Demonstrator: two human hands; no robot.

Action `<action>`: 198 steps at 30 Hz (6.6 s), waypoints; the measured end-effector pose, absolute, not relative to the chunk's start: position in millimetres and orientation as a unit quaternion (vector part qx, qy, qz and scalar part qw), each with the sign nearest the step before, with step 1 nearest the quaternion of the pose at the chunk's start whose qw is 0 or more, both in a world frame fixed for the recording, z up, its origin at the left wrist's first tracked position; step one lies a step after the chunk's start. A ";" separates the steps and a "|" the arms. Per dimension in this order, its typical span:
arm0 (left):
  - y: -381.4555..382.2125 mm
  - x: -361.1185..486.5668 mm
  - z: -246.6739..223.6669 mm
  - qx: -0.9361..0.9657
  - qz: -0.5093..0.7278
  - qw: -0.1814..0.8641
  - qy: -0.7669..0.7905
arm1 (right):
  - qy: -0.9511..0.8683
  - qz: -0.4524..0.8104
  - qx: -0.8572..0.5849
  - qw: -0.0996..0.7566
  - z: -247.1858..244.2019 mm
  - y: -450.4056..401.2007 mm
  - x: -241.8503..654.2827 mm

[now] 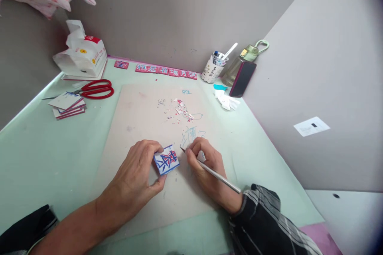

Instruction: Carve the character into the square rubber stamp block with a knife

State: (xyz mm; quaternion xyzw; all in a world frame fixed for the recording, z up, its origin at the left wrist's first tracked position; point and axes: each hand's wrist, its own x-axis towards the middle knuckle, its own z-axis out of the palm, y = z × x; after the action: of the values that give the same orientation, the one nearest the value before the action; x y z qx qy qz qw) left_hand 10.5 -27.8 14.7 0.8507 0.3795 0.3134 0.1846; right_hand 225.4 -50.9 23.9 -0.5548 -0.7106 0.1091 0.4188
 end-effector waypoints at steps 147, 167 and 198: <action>-11.3 -5.7 9.7 0.788 0.214 0.389 0.427 | -0.645 0.496 -0.495 0.304 42.2 -39.9 226.3; -9.6 -6.6 9.8 0.826 0.219 0.353 0.382 | -0.648 0.504 -0.492 0.289 43.6 -40.3 227.4; -9.9 3.4 13.3 0.894 0.267 0.210 0.291 | -0.641 0.510 -0.499 0.282 44.6 -41.4 223.9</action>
State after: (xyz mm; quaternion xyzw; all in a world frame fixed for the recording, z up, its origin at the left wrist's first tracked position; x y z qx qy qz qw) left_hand 3.4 -9.9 13.3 0.8944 0.2912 0.2666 0.2101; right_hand 223.9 -41.4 44.6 -0.4994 -0.6410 0.5099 0.2823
